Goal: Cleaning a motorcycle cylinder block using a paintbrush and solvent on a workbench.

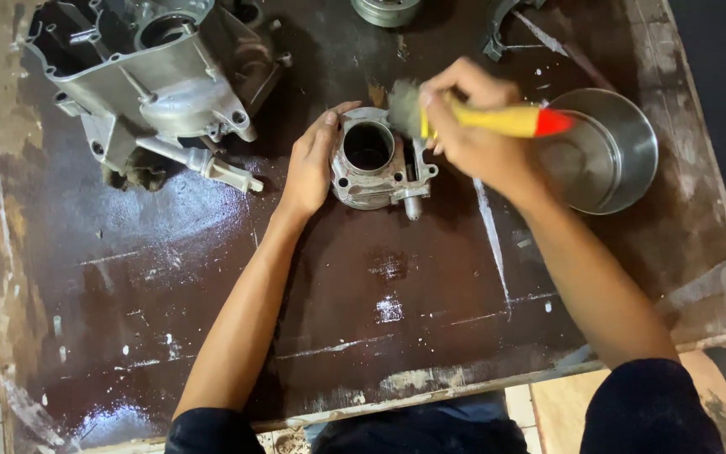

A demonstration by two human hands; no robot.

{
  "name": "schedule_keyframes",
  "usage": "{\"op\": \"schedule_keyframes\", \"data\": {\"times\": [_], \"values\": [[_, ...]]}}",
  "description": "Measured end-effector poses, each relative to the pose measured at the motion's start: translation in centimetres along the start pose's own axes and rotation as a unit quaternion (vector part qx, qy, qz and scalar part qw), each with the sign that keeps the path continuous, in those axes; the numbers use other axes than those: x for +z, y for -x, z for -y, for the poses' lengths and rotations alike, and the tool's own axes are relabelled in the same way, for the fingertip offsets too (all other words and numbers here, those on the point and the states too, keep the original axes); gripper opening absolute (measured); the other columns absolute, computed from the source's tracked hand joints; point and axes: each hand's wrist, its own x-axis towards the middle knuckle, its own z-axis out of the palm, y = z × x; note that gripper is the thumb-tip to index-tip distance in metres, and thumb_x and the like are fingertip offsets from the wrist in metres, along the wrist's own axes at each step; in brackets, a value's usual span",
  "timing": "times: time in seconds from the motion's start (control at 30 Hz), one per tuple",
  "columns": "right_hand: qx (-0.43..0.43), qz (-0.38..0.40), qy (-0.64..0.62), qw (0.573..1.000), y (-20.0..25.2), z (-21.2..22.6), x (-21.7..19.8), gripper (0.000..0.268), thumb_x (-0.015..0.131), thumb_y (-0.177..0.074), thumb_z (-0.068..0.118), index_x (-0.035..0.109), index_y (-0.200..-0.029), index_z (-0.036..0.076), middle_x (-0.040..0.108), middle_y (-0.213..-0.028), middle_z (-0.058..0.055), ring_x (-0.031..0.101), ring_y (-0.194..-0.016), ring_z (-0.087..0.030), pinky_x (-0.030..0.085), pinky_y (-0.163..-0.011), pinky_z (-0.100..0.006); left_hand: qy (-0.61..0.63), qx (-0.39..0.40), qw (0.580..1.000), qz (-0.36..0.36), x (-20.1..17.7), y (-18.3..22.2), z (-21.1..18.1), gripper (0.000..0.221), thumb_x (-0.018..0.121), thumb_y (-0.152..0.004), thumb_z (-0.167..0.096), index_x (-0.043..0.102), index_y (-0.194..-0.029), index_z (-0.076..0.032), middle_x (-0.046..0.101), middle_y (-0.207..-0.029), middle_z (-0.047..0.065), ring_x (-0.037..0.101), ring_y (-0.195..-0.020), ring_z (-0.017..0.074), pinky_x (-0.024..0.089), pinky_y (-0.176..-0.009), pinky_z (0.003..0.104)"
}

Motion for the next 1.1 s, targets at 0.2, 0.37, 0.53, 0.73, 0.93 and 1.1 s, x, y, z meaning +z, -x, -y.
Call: {"op": "schedule_keyframes", "data": {"times": [0.2, 0.37, 0.53, 0.73, 0.93, 1.1], "values": [[0.041, 0.152, -0.039, 0.987, 0.1, 0.1, -1.5, 0.010, 0.064, -0.104, 0.010, 0.062, -0.100, 0.001, 0.070, -0.078, -0.007, 0.066, -0.060, -0.009, 0.052, -0.049, -0.023, 0.003, -0.011, 1.000, -0.001, -0.2, 0.0, 0.4, 0.052, 0.034, -0.113, -0.033, 0.058, -0.140, 0.003, 0.068, -0.128, 0.014, 0.061, -0.117, 0.0175, 0.046, -0.107, 0.030], [0.020, 0.050, -0.011, 0.998, 0.5, -0.3, -0.5, 0.009, 0.064, -0.105, 0.009, 0.063, -0.106, 0.000, 0.069, -0.078, -0.007, 0.064, -0.060, -0.007, 0.049, -0.047, -0.023, -0.011, -0.026, 1.000, -0.004, 0.0, 0.2, -0.4, 0.052, 0.033, -0.113, -0.034, 0.058, -0.141, 0.003, 0.069, -0.125, 0.014, 0.061, -0.113, 0.0173, 0.047, -0.103, 0.030], [0.017, 0.094, -0.030, 0.995, 0.3, -1.3, -0.9, 0.010, 0.063, -0.106, 0.010, 0.063, -0.105, -0.001, 0.069, -0.078, -0.006, 0.064, -0.059, -0.007, 0.048, -0.045, -0.022, -0.022, 0.004, 1.000, 0.001, 0.0, 0.0, -0.6, 0.052, 0.034, -0.113, -0.034, 0.058, -0.140, 0.004, 0.068, -0.130, 0.014, 0.062, -0.120, 0.0176, 0.046, -0.108, 0.030], [0.015, 0.125, -0.034, 0.991, 0.4, -1.2, -1.4, 0.013, 0.063, -0.106, 0.011, 0.061, -0.106, -0.001, 0.068, -0.078, -0.007, 0.063, -0.057, -0.008, 0.048, -0.045, -0.021, -0.005, -0.010, 1.000, 0.001, 0.1, 0.3, -0.4, 0.051, 0.034, -0.113, -0.034, 0.057, -0.140, 0.003, 0.068, -0.127, 0.013, 0.061, -0.117, 0.0170, 0.046, -0.107, 0.030], [-0.017, 0.035, -0.048, 0.998, 0.1, -1.2, -1.1, 0.015, 0.064, -0.108, 0.013, 0.063, -0.113, -0.001, 0.071, -0.085, -0.007, 0.069, -0.067, -0.007, 0.054, -0.052, -0.021, -0.032, -0.019, 0.999, -0.010, -0.2, 0.0, 0.2, 0.051, 0.034, -0.113, -0.034, 0.059, -0.140, 0.003, 0.067, -0.123, 0.010, 0.060, -0.112, 0.0147, 0.045, -0.104, 0.028], [0.018, 0.039, -0.024, 0.999, 0.5, -1.4, -0.9, 0.016, 0.063, -0.107, 0.013, 0.063, -0.114, -0.002, 0.069, -0.082, -0.009, 0.063, -0.060, -0.009, 0.050, -0.048, -0.023, -0.002, -0.031, 1.000, -0.003, -0.1, 0.2, 0.2, 0.052, 0.035, -0.113, -0.035, 0.058, -0.140, 0.002, 0.067, -0.123, 0.008, 0.060, -0.111, 0.0135, 0.046, -0.102, 0.027]]}}
